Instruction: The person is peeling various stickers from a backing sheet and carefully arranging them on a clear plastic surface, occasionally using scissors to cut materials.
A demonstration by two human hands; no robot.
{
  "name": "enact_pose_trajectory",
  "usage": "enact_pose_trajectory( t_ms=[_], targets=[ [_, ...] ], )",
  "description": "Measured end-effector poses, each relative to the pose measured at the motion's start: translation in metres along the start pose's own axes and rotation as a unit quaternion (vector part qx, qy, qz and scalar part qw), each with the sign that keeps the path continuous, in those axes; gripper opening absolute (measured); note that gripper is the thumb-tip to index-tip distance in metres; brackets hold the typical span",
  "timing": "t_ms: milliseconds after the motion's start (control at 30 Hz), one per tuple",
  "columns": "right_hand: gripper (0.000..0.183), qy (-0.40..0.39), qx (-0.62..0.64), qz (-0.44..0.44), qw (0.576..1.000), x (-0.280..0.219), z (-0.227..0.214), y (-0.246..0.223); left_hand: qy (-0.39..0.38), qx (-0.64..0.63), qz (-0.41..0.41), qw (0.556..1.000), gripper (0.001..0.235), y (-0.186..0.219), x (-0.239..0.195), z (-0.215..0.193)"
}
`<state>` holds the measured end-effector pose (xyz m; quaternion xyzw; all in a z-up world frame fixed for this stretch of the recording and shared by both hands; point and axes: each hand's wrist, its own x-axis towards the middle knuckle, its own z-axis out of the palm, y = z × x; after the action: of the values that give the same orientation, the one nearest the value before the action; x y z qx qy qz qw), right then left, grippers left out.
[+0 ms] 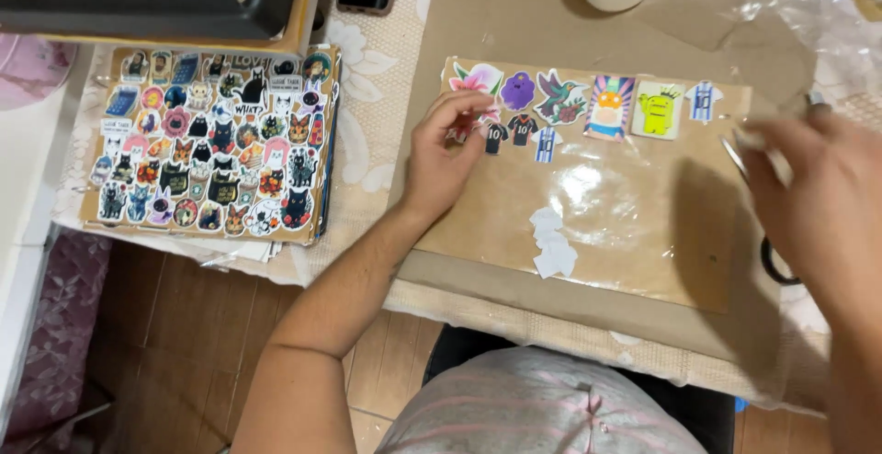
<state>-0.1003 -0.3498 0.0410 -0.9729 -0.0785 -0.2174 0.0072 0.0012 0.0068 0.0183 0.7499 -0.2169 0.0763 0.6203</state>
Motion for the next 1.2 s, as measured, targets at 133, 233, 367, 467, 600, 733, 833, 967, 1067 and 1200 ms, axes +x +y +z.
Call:
enact_pose_trajectory(
  t_ms=[133, 233, 367, 467, 600, 733, 833, 967, 1067, 1200],
  targets=[
    [0.047, -0.092, -0.069, 0.075, 0.991, -0.106, 0.030, 0.059, 0.023, -0.086, -0.004, 0.996, 0.039, 0.006, -0.001, 0.006],
    [0.057, -0.138, -0.125, 0.077, 0.979, -0.116, 0.009, 0.049, -0.011, -0.123, -0.029, 0.992, 0.036, 0.014, -0.005, 0.018],
    [0.060, -0.158, -0.103, 0.081, 0.979, -0.091, -0.018, 0.035, -0.113, -0.196, -0.157, 0.961, 0.023, 0.046, -0.011, 0.048],
    [0.047, -0.320, -0.162, 0.107, 0.927, -0.057, -0.041, 0.026, -0.130, -0.227, -0.135, 0.956, 0.018, 0.052, -0.013, 0.073],
    [0.057, -0.300, -0.104, 0.170, 0.933, -0.059, -0.051, 0.028, -0.121, -0.256, -0.149, 0.947, 0.013, 0.071, -0.013, 0.091],
    [0.043, -0.058, 0.366, 0.176, 0.912, -0.075, -0.052, 0.006, -0.106, -0.348, -0.181, 0.914, 0.014, 0.090, -0.019, 0.104],
    [0.041, -0.002, 0.472, 0.129, 0.872, -0.073, -0.058, -0.039, -0.109, -0.394, -0.208, 0.889, 0.017, 0.110, -0.030, 0.114],
    [0.037, -0.008, 0.457, 0.097, 0.884, -0.057, -0.066, -0.072, -0.098, -0.473, -0.254, 0.838, 0.021, 0.119, -0.042, 0.127],
    [0.036, -0.008, 0.455, 0.112, 0.883, -0.055, -0.065, -0.075, -0.090, -0.466, -0.263, 0.840, 0.021, 0.117, -0.044, 0.130],
    [0.032, -0.010, 0.476, 0.130, 0.870, -0.056, -0.062, -0.077, -0.094, -0.458, -0.267, 0.843, 0.020, 0.112, -0.046, 0.134]
  ],
)
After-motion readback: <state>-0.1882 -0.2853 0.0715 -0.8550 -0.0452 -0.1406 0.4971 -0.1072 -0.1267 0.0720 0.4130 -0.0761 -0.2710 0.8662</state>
